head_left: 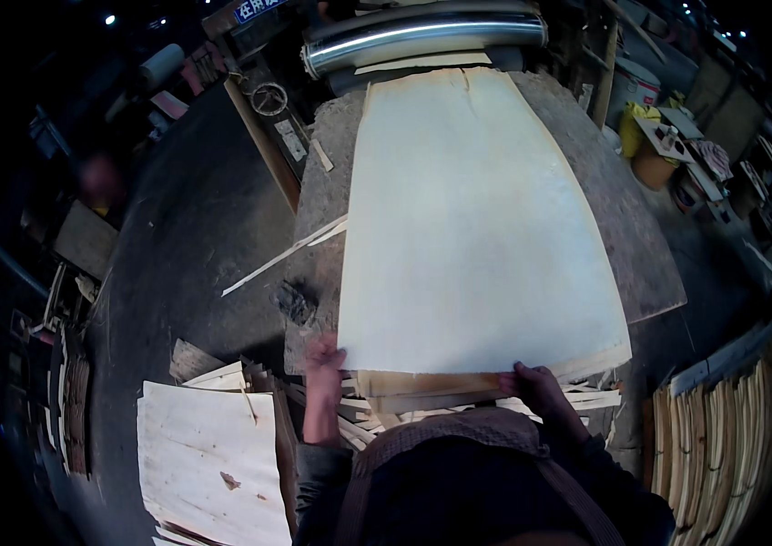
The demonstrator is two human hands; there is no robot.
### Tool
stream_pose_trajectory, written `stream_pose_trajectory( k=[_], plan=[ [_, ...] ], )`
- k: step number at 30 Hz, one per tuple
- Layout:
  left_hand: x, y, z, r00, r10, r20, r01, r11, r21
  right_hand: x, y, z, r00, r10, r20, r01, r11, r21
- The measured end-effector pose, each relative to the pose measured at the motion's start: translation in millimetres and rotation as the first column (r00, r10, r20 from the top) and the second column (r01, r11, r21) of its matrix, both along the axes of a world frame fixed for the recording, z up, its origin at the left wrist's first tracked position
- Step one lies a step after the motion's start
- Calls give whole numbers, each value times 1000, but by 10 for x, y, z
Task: The person takes thin wood veneer sheets from a large stack by hand and feeds them one by one into an industrial rolling machine on a worktable.
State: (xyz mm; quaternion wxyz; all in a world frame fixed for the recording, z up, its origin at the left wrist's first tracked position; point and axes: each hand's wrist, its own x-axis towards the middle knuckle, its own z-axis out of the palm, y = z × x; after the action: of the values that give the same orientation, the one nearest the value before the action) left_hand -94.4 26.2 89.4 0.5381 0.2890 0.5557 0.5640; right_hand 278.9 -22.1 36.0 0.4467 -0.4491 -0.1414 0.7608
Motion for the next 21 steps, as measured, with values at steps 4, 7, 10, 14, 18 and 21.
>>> stream_pose_trajectory(
  k=[4, 7, 10, 14, 18, 21],
  plan=[
    [-4, 29, -701, 929, -46, -366, 21, 997, -71, 81, 356, -33, 996, -17, 92, 11, 998, 64],
    [-77, -6, -1279, 806, -53, -589, 111, 992, 61, 98, 569, 33, 992, -55, 111, 49, 997, 58],
    [56, 109, -886, 665, -121, -737, 163, 987, -15, 179, 608, -19, 993, -82, 88, 76, 995, 62],
    [-12, 512, -810, 874, -199, -443, 146, 978, -150, 291, 453, 281, 983, -153, 105, 149, 988, 52],
    [201, 1202, -439, 918, -206, 338, 277, 945, -176, 500, 165, 370, 967, -218, 129, 207, 974, 94],
    [371, 1602, -102, 844, -383, 376, 448, 888, -102, 585, 52, 416, 916, -301, 264, 264, 950, 167]
  ],
)
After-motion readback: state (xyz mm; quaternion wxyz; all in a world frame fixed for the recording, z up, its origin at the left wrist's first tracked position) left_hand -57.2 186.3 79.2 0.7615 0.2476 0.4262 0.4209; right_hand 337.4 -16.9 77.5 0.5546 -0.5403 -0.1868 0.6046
